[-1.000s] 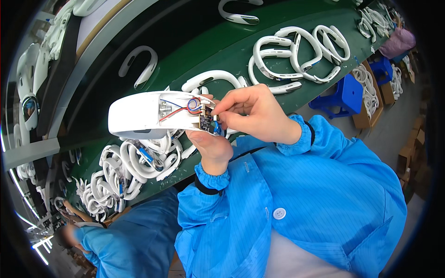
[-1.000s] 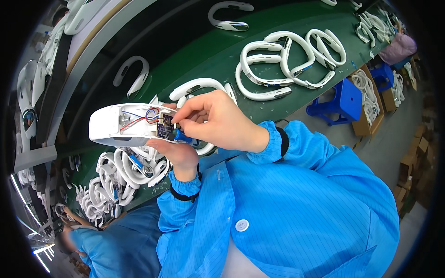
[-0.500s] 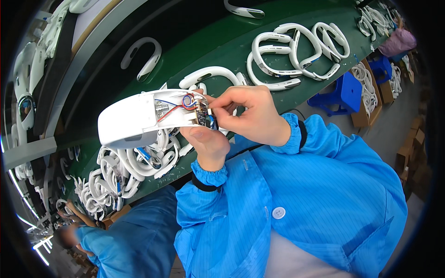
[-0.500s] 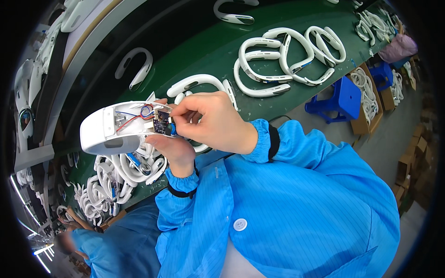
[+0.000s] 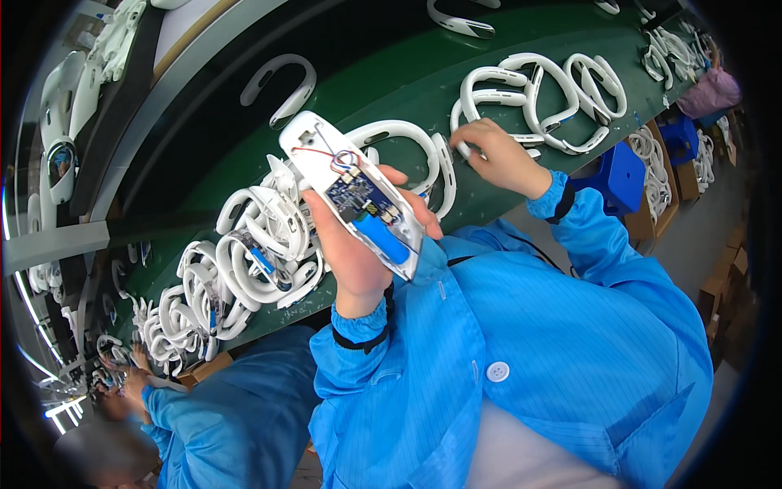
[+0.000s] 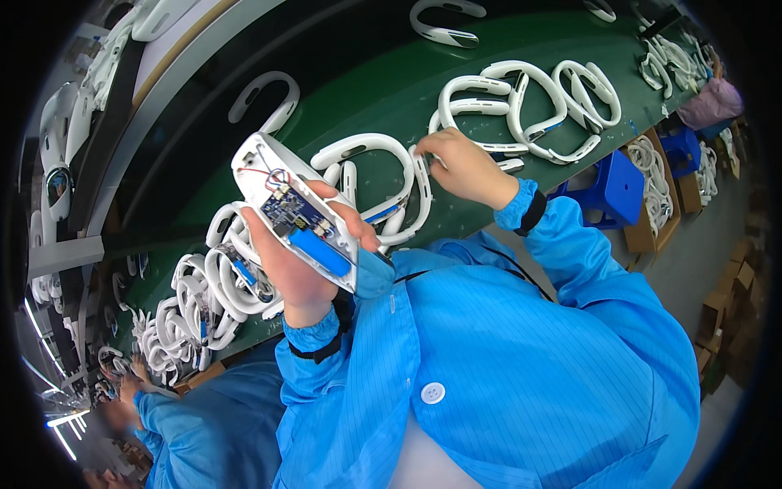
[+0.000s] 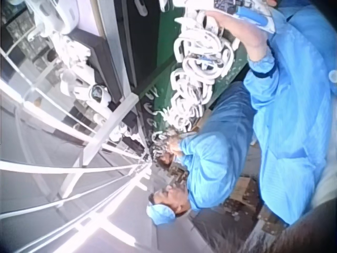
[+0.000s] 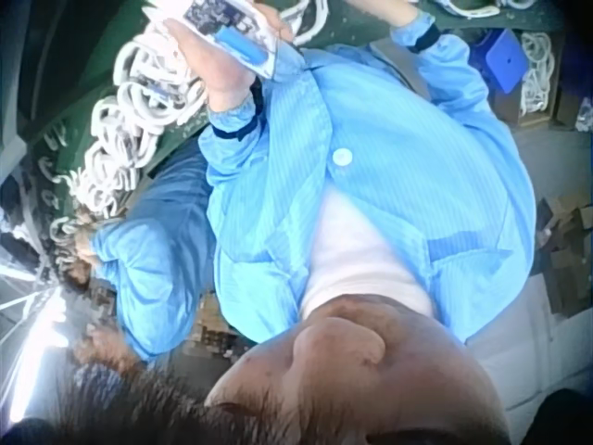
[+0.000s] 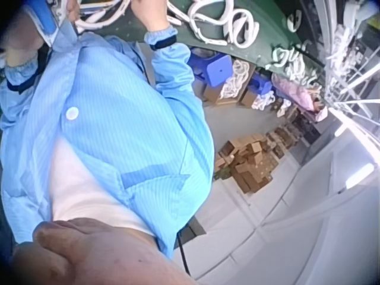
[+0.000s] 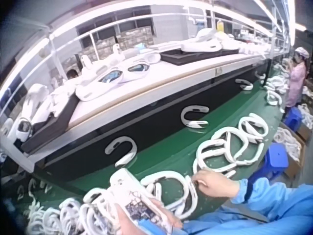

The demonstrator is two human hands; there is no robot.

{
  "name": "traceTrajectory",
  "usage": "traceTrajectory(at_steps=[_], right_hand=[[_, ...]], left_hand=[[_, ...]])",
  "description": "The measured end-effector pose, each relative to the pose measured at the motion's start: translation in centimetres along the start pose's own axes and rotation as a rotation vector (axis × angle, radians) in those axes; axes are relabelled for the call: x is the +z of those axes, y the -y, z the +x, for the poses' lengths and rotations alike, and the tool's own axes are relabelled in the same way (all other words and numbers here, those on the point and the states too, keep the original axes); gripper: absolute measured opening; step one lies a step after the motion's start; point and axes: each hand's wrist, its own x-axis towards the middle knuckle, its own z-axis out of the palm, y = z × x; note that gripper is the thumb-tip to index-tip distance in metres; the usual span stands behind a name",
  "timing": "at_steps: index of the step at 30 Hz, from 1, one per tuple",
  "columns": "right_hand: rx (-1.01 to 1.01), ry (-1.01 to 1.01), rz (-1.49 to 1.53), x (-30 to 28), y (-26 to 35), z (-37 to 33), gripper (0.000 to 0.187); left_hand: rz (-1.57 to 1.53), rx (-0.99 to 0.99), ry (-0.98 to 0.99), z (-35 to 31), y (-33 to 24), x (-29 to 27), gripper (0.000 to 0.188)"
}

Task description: Assembling the outer plastic casing and internal circuit components of white curved electronic devices on a factory line.

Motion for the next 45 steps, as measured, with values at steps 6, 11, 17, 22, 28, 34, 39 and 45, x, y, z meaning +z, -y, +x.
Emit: traceTrajectory(at_steps=[6,11,17,22,28,34,39,45], right_hand=[[-0.326,-0.089,0.341,-3.3,9.2,3.3,0.023],[-0.459,-0.120,0.368,-1.8,12.1,4.6,0.027],[-0.520,-0.138,0.315,-1.2,11.7,4.6,0.029],[-0.464,-0.098,0.315,-0.8,11.7,4.1,0.027],[-0.133,-0.003,0.583,-1.7,11.1,4.1,0.039],[0.497,0.261,1.765,3.8,9.6,2.6,0.054],[0.541,0.213,1.876,2.4,8.0,2.6,0.062],[0.599,0.171,1.710,1.9,3.9,3.1,0.060]], left_hand=[[-0.006,-0.050,0.009,0.2,0.3,0.8,0.081],[-0.117,0.112,-0.109,0.1,0.6,0.7,0.059],[-0.206,0.085,-0.137,-0.1,0.5,1.7,0.060],[-0.126,0.084,-0.158,-0.1,0.7,1.6,0.060],[-0.135,0.043,-0.113,0.1,1.1,-0.1,0.066],[0.860,0.300,-0.255,1.2,3.3,0.7,0.056],[1.408,0.757,-0.487,1.1,0.4,-3.5,0.049],[1.897,0.201,-0.874,-0.3,-2.4,-17.2,0.043]])
